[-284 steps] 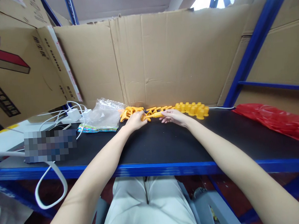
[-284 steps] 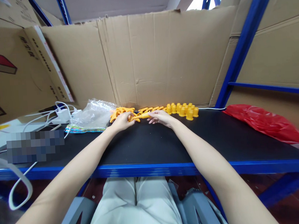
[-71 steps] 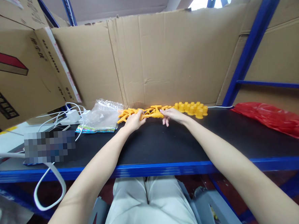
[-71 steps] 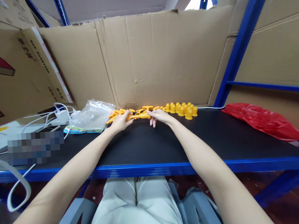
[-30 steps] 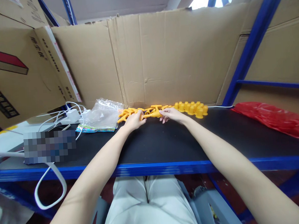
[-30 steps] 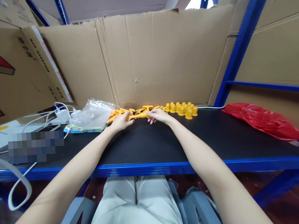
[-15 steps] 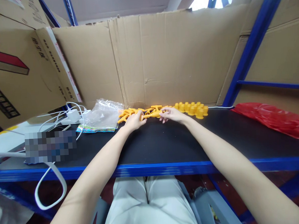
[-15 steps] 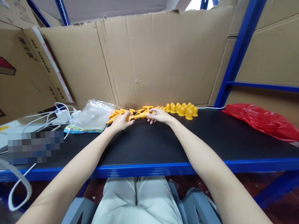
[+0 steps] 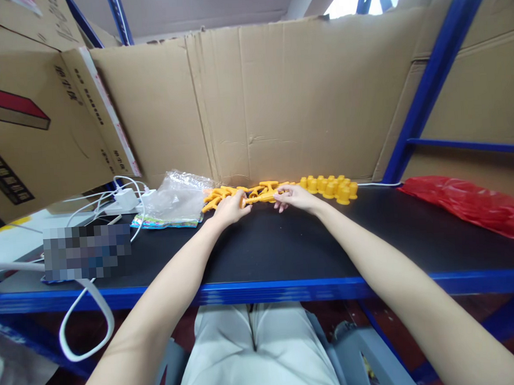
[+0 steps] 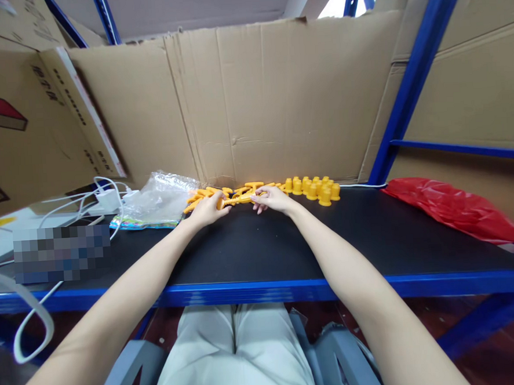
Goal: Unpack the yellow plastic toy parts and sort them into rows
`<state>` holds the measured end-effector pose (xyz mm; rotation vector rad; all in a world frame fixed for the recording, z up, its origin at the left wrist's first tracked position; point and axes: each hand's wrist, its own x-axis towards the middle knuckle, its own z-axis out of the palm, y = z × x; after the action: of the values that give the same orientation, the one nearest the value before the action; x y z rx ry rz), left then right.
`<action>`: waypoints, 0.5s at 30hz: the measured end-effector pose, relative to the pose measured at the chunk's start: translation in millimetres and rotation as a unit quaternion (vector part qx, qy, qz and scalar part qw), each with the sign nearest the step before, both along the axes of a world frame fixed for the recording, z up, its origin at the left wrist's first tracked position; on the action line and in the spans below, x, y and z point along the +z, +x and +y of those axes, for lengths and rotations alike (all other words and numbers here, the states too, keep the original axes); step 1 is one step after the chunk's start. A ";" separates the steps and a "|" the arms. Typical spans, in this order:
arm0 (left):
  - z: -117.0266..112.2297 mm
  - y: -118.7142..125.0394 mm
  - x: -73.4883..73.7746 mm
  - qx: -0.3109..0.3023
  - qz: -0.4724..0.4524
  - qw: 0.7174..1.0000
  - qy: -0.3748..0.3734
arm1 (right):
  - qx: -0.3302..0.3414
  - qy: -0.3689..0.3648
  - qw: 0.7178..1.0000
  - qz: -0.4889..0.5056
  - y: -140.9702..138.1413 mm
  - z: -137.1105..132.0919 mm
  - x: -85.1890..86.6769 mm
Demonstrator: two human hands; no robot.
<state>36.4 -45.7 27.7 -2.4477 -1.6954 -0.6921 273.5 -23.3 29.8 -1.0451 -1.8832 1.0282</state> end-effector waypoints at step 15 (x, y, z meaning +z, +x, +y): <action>-4.3 3.2 2.5 -0.001 0.007 1.000 0.005 | -0.007 -0.033 0.999 0.019 -4.5 -4.7 2.3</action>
<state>39.7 -50.0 30.2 -2.4428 -1.6810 -0.6809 269.1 -28.0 32.0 -1.0673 -1.8208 1.1008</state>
